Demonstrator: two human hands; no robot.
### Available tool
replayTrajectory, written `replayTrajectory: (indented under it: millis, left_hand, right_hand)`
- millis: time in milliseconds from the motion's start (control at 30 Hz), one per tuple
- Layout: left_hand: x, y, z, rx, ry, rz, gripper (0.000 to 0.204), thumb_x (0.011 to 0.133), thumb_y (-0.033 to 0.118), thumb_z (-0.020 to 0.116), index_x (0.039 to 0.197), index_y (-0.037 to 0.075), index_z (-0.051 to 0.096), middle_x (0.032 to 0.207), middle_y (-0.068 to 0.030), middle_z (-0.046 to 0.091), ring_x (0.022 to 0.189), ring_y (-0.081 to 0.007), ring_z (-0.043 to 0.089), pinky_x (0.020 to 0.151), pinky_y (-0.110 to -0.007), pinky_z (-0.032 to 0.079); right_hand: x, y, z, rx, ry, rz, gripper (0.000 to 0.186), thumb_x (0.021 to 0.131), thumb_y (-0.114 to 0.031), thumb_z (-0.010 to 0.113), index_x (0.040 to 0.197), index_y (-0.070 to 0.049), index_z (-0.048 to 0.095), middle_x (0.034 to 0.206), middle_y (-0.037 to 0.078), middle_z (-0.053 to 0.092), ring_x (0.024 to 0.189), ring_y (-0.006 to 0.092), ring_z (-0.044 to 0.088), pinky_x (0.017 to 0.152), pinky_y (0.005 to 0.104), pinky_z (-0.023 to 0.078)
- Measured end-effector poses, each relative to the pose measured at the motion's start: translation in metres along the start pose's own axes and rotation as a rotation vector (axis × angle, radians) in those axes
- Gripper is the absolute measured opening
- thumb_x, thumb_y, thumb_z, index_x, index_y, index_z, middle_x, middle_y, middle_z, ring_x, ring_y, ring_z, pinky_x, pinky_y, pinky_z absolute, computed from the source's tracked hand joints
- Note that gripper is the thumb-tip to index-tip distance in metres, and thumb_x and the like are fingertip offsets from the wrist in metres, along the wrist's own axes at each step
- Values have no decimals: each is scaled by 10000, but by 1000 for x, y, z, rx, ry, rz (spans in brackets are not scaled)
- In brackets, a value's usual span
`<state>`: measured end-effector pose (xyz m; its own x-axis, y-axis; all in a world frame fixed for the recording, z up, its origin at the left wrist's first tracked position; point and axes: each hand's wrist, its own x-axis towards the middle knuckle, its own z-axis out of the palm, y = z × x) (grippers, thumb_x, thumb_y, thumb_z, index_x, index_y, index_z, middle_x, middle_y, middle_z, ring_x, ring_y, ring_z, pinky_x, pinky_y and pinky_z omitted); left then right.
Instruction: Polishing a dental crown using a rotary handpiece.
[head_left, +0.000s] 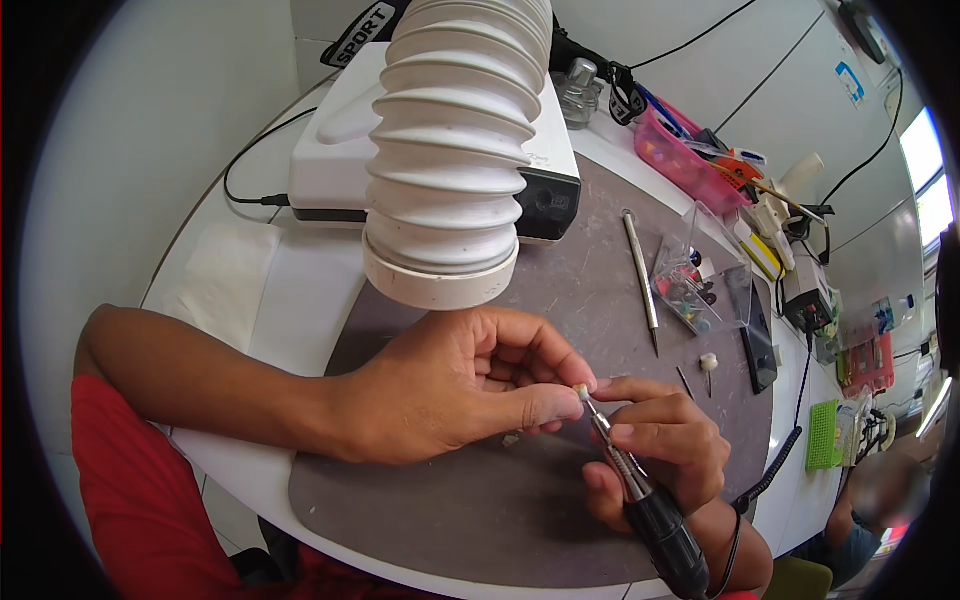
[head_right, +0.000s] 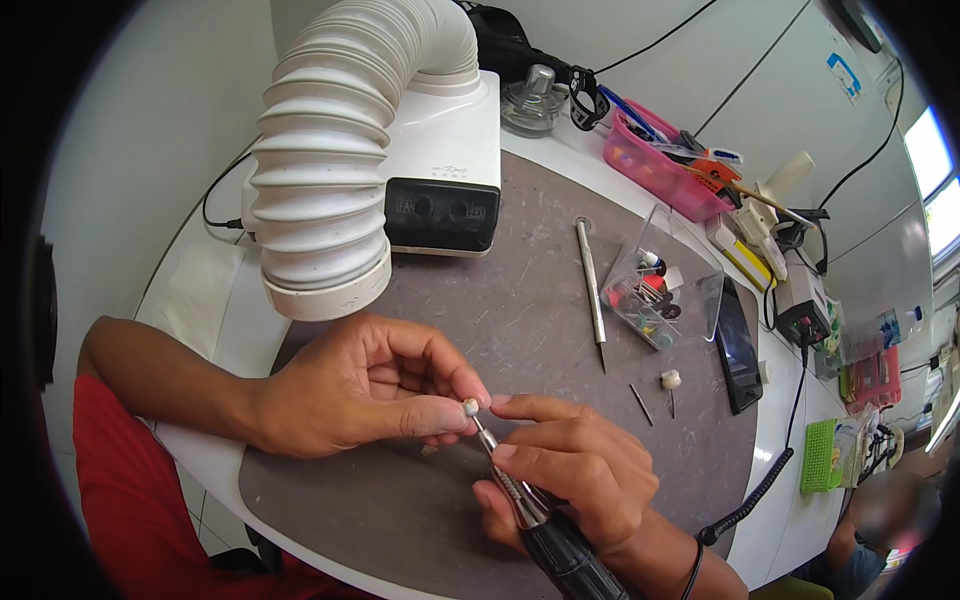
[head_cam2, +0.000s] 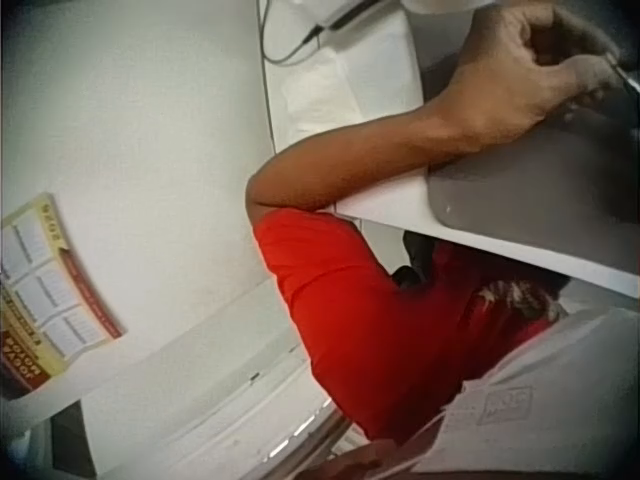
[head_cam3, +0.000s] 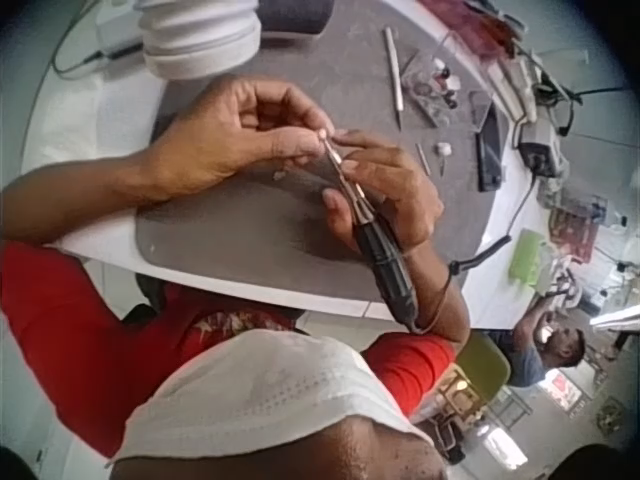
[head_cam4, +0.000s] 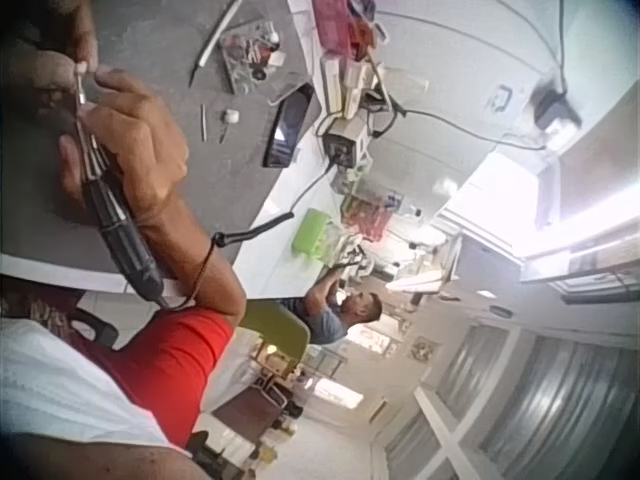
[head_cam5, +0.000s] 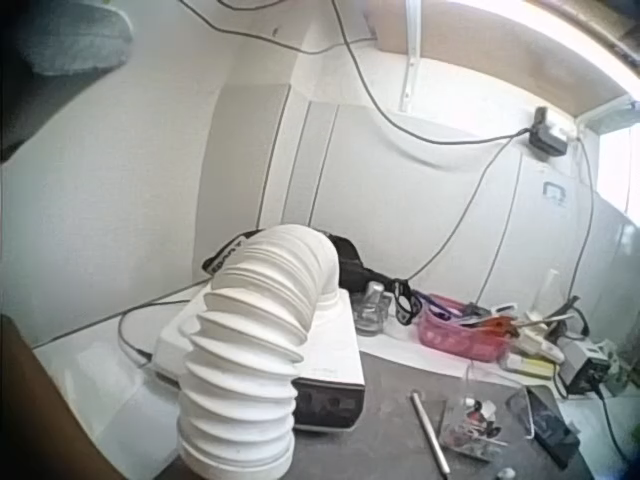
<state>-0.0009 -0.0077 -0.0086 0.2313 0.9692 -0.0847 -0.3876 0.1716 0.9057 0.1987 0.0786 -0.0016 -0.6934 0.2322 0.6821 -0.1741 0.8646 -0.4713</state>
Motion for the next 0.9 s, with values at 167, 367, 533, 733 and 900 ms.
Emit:
replayTrajectory:
  millis: [167, 367, 533, 733, 900]
  left_hand:
    - [0, -1, 0, 34, 10, 16, 190, 877, 63, 630, 1045, -12, 581, 961, -83, 641, 861, -94, 609, 789, -232, 510]
    - [1, -1, 0, 57, 7, 20, 197, 875, 52, 628, 1057, -6, 581, 971, -74, 630, 891, -95, 601, 804, -241, 509]
    - [0, 0, 0, 47, 8, 21, 197, 876, 50, 624, 1062, -2, 582, 989, -66, 618, 897, -86, 595, 815, -236, 505]
    - [0, -1, 0, 41, 6, 24, 196, 874, 51, 627, 1057, -2, 579, 993, -63, 613, 908, -82, 590, 823, -231, 501]
    - [0, 0, 0, 43, 13, 17, 192, 874, 49, 626, 1052, -4, 578, 994, -62, 610, 904, -80, 588, 824, -228, 498]
  right_hand:
    - [-2, 5, 2, -22, 98, 8, 307, 670, -53, 773, 883, 7, 560, 709, 131, 628, 753, 329, 688, 612, 333, 559]
    - [-2, 4, 2, -1, 56, -16, 300, 672, -53, 767, 878, 4, 557, 703, 129, 628, 754, 329, 689, 611, 333, 557]
    - [-1, 3, 2, -13, 43, -6, 295, 667, -54, 772, 868, 0, 562, 701, 123, 629, 757, 327, 690, 603, 328, 556]
    - [-2, 2, 2, 1, 31, -5, 308, 660, -63, 782, 876, 0, 571, 707, 120, 631, 758, 326, 690, 595, 326, 554]
    - [0, 3, 3, -10, 32, -22, 310, 660, -63, 783, 879, 4, 574, 705, 119, 630, 751, 326, 690, 594, 324, 555]
